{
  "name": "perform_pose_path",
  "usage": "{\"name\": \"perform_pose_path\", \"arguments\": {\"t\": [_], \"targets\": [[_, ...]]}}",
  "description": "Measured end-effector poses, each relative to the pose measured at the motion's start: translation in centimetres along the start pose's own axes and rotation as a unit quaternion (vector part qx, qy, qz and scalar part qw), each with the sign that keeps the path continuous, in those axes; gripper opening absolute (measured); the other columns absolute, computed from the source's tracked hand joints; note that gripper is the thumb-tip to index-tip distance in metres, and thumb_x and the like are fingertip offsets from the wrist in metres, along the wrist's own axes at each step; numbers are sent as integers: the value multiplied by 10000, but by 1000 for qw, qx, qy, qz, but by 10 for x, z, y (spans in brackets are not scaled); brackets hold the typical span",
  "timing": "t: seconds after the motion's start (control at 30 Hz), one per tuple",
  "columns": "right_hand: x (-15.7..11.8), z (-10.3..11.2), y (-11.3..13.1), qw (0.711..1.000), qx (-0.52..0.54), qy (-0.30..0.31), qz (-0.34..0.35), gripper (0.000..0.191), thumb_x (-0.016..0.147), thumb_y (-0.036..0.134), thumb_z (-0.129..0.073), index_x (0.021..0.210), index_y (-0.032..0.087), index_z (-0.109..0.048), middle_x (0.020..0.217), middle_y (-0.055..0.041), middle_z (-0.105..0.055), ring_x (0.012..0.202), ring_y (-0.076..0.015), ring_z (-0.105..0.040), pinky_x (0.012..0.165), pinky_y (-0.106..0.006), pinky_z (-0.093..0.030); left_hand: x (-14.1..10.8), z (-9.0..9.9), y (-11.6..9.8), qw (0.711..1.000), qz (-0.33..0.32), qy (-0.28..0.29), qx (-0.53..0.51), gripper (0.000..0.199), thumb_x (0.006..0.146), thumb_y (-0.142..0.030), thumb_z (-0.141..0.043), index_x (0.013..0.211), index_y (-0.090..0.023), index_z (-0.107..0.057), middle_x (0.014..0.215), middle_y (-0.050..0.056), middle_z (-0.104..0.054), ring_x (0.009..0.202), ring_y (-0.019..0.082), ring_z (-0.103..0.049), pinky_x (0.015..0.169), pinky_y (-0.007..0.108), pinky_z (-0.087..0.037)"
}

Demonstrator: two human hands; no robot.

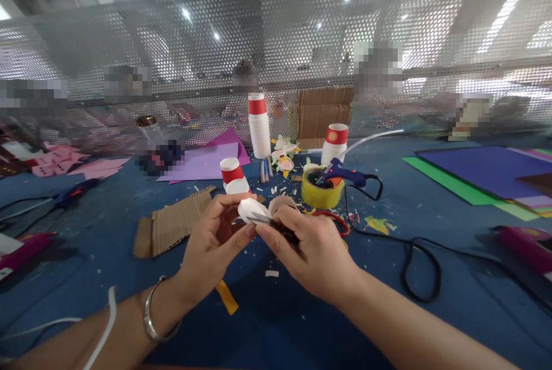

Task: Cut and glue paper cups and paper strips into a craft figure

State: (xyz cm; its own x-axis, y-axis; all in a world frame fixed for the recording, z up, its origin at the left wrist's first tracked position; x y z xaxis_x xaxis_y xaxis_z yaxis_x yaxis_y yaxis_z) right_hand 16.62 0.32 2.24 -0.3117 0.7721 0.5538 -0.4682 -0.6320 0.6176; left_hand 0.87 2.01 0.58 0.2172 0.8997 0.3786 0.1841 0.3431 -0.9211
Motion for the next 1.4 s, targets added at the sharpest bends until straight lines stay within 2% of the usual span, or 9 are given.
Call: {"name": "perform_pose_path", "arguments": {"t": [0.2,0.7,0.9,1.0,1.07,1.13,1.2,1.3,1.4], "targets": [[1,1,1,1000,-4,14,-3,334,990,373,-519,705,205,-473,563,68,-425,467,-72,-383,454,-222,-317,1,1,-1,1000,3,-9,13,333,829,-277,-763,1116,-220,-604,1083,75,-674,1027,208,-657,840,316,-567],[-1,1,0,999,15,20,-20,343,1004,359,-491,703,197,-521,541,60,-430,451,-75,-373,435,-231,-303,-1,-4,-1,1000,4,-19,23,349,804,-245,-783,1109,-236,-612,1056,50,-649,961,171,-661,803,279,-592],[1,11,3,999,1,-25,-19,293,995,349,-514,748,194,-545,583,58,-445,482,-73,-370,453,-215,-323,2,3,-2,997,24,-31,59,327,809,-297,-773,1070,-239,-584,1040,49,-655,976,185,-649,783,291,-567],[3,18,-3,997,-11,-56,-48,301,983,399,-526,762,195,-545,584,56,-446,485,-79,-352,445,-222,-311,10,10,-6,993,36,4,113,254,819,-330,-741,954,-215,-559,1045,70,-656,913,187,-645,749,315,-551],[5,22,-11,994,-18,-73,-76,339,974,445,-530,741,199,-527,565,58,-424,483,-84,-340,442,-232,-297,16,14,-7,981,61,51,176,223,815,-303,-719,825,-206,-518,921,49,-656,814,175,-630,715,327,-535],[7,25,-18,991,-23,-86,-97,371,968,480,-528,725,200,-521,551,61,-399,484,-88,-328,445,-241,-278,19,14,-6,955,68,111,266,164,808,-235,-681,773,-199,-525,863,37,-634,793,179,-610,717,343,-529],[8,27,-24,989,-24,-91,-116,387,963,504,-526,725,198,-532,547,61,-392,487,-90,-320,448,-246,-265,18,12,-8,925,31,129,357,91,814,-189,-635,797,-197,-547,867,34,-624,793,181,-595,732,357,-524],[9,26,-30,987,-9,-88,-136,389,958,513,-527,739,193,-553,552,57,-415,494,-90,-337,455,-244,-266,2,-10,-9,886,-67,175,424,136,861,-226,-618,990,-186,-604,1005,72,-645,962,222,-601,849,393,-515],[10,22,-33,986,7,-86,-146,384,953,509,-532,743,189,-558,555,57,-420,495,-89,-332,452,-245,-256,-31,-50,-4,830,-172,329,415,431,900,-472,-626,1247,-220,-584,1293,94,-617,1147,255,-566,981,417,-469]]}}
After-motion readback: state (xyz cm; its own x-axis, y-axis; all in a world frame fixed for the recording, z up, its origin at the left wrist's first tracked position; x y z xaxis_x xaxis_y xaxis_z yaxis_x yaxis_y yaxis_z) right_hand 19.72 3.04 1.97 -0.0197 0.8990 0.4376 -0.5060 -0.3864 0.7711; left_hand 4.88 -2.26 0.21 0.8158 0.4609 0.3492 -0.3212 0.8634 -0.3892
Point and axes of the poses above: each hand's wrist, its own x-axis towards the middle knuckle, its own z-axis out of the back of the hand, y = z × x, the point moved 5 cm from there along x, towards the middle knuckle
